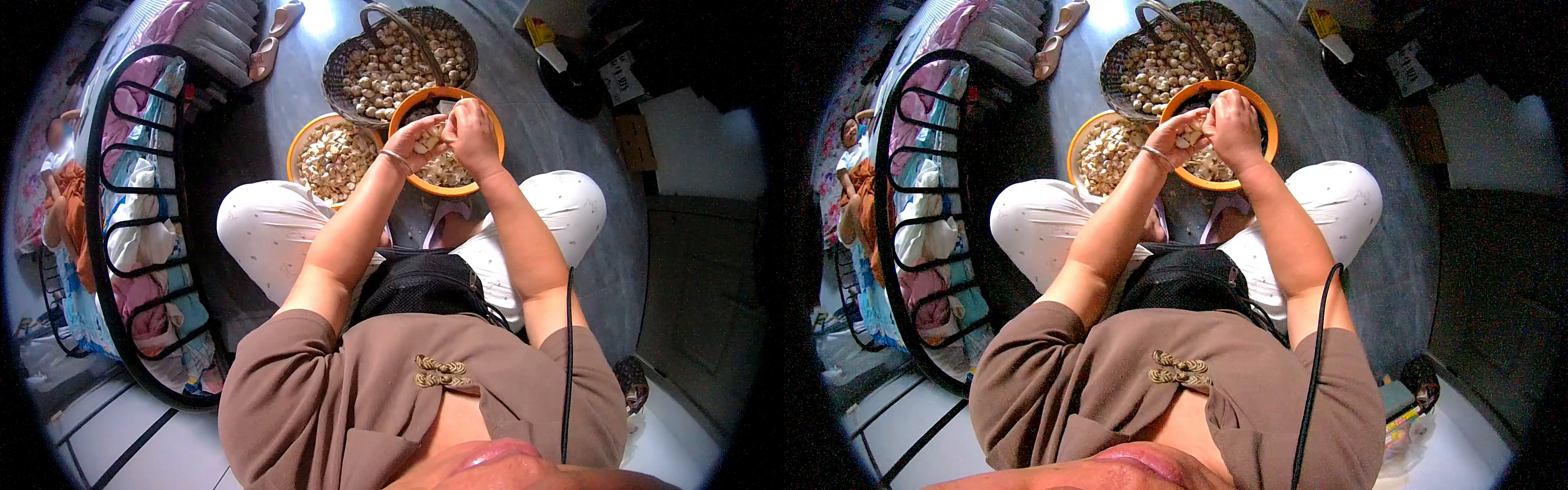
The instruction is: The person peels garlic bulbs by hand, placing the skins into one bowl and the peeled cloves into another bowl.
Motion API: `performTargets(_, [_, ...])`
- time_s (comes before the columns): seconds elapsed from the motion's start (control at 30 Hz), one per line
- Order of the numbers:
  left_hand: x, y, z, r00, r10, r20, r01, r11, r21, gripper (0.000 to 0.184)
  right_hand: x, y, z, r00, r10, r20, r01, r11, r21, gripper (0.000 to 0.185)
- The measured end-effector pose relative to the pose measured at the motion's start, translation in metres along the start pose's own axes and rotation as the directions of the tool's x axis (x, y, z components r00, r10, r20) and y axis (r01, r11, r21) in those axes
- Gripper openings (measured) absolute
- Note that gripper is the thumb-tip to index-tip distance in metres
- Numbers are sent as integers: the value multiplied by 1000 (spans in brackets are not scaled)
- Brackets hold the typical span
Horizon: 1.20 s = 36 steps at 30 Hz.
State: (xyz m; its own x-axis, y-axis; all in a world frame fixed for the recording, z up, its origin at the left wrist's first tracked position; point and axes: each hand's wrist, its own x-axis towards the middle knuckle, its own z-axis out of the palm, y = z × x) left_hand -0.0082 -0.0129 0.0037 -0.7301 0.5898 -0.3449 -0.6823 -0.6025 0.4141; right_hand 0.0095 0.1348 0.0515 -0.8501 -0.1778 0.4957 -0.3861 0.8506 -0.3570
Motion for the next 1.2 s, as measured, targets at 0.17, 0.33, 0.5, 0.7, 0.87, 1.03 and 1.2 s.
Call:
performTargets(0.17, [1, -9, 4, 999, 15, -30, -11, 991, 136, 23, 0, -4, 1, 999, -52, 5, 53, 989, -138, 11])
performTargets(0.33, [8, -4, -12, 997, -47, -65, 49, 999, 20, 18, 0, 3, 1, 988, 128, 86, -136, 985, 102, 12])
performTargets(0.5, [12, 53, -31, 993, 75, -87, -55, 976, 212, 18, -2, 18, 8, 966, 253, -54, -215, 901, 377, 16])
performTargets(0.7, [2, 147, -48, 926, 278, -257, -46, 757, 652, 18, 7, -4, -8, 935, 336, 112, -346, 797, 495, 18])
performTargets(0.87, [-6, 182, -130, 904, 215, -371, 317, 247, 916, 12, 8, -4, -6, 945, 300, 129, -322, 790, 522, 20])
performTargets(1.03, [-3, 173, -206, 698, 74, -712, 612, 454, 648, 23, 6, 0, -3, 937, 312, 156, -347, 783, 516, 20])
performTargets(1.2, [-20, 163, -188, 510, 141, -849, 754, 403, 519, 30, 4, 7, 5, 965, 243, 103, -261, 828, 496, 18])
